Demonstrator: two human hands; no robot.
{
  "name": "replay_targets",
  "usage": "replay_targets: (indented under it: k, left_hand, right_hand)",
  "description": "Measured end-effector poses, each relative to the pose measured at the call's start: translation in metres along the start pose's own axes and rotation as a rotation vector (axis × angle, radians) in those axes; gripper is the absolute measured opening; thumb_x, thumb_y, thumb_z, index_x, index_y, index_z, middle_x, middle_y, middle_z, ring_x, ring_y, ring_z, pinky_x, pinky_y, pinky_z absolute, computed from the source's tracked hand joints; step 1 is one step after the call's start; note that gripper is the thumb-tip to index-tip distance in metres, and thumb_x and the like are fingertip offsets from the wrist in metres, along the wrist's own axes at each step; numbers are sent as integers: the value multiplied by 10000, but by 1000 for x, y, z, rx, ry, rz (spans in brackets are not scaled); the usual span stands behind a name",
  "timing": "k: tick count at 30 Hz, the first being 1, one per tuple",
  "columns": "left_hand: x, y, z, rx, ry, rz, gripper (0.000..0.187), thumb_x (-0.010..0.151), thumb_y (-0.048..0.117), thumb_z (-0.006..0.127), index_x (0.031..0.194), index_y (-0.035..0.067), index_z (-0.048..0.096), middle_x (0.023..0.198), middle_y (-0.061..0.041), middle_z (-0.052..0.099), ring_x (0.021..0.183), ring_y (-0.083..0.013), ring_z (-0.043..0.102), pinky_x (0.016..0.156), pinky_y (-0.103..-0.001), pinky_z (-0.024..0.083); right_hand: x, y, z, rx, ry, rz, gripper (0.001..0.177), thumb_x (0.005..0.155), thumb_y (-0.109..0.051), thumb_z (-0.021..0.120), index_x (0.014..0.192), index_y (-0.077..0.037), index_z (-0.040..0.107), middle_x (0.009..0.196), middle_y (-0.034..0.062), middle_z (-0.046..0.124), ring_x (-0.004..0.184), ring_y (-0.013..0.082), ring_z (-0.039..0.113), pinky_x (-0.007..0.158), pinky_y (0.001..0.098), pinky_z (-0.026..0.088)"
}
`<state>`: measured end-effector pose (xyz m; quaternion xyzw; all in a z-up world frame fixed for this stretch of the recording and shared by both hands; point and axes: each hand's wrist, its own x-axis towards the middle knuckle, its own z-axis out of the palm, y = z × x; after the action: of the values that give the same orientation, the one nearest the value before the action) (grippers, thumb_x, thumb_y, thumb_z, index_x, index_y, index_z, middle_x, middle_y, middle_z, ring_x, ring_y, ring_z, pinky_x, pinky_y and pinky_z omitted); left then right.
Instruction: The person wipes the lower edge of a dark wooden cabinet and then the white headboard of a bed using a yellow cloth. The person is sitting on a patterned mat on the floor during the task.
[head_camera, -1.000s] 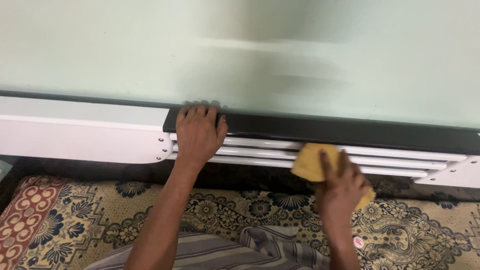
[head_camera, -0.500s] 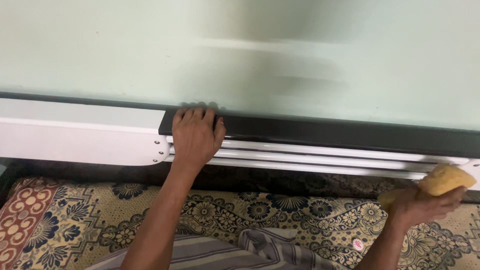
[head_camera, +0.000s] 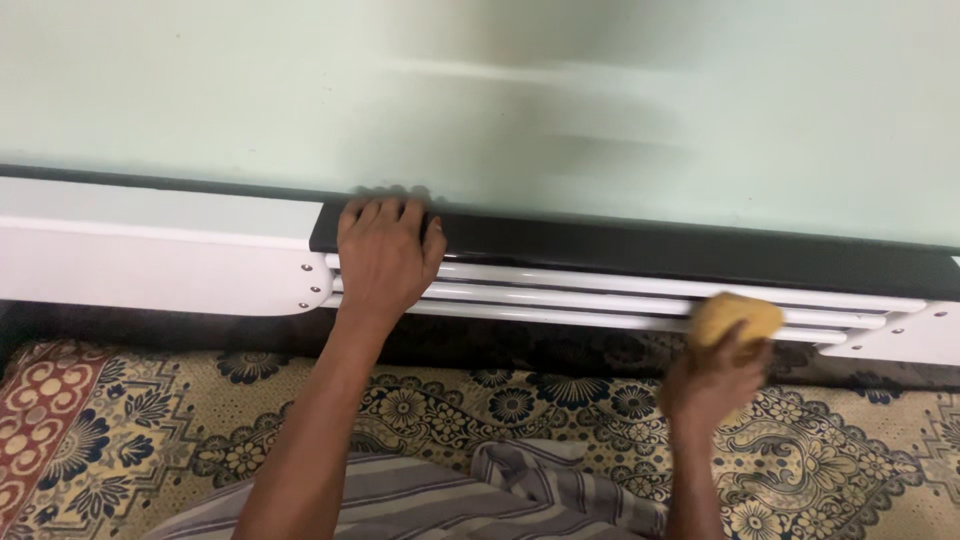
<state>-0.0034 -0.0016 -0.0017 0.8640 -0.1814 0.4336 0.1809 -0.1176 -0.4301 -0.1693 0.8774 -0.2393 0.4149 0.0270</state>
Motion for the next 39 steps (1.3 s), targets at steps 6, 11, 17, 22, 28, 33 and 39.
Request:
replay_targets:
  k: [6,11,17,22,28,33,39]
  left_hand:
    - [2,1,-2,19,29,22,240,947,267,646,906,38,703,878,-168,694,894,-347,661,1001,-492,451]
    - [1,-1,2,20,11,11,241,951,262,636,903,37,704,891,-164,703,899,-340,668,1010,-492,448]
    - [-1,-1,3,18,3,-1,234,943,265,645,893,44,704,901,-166,709,910,-340,674,1008,-493,448]
    - [1,0,1,15,13,5,226,935,258,657,900,39,706,894,-166,706,903,-343,674,998,-492,451]
    - [2,-1,1,19,30,33,215,937,251,658,954,44,714,917,-157,711,898,-336,676,984,-479,460]
    - [1,-3,4,91,-20,32,225,929,259,657,968,51,733,890,-151,713,841,-317,681,951,-480,469]
    - [-1,-3,2,88,-2,59,217,985,243,628,977,54,735,930,-148,726,884,-328,687,968,-464,480]
  right_hand:
    - [-62,-121,-27,352,15,-407,705,919,-64,694,1541,-288,448,1485,381,480,1277,474,551,914,593,492]
    - [-60,-119,-24,258,-40,-435,370,872,-113,749,1212,-258,724,1445,189,580,1289,406,540,1016,613,448]
    - [-33,-24,32,215,17,-73,349,919,-21,710,1132,-288,784,1500,89,622,1341,307,533,1051,519,445]
    - [-24,28,71,281,311,-43,247,1021,-88,799,1217,-234,765,1434,171,579,1290,327,507,1030,468,482]
    - [-1,113,109,322,515,28,431,1039,-26,759,1423,-214,698,1412,164,542,1302,287,546,1090,441,604]
    - [3,155,117,157,422,102,521,1019,37,766,1461,-206,638,1426,192,528,1258,281,567,944,431,589]
    - [14,168,114,262,368,214,621,940,110,667,1509,-111,550,1398,184,473,1286,307,577,1059,441,603]
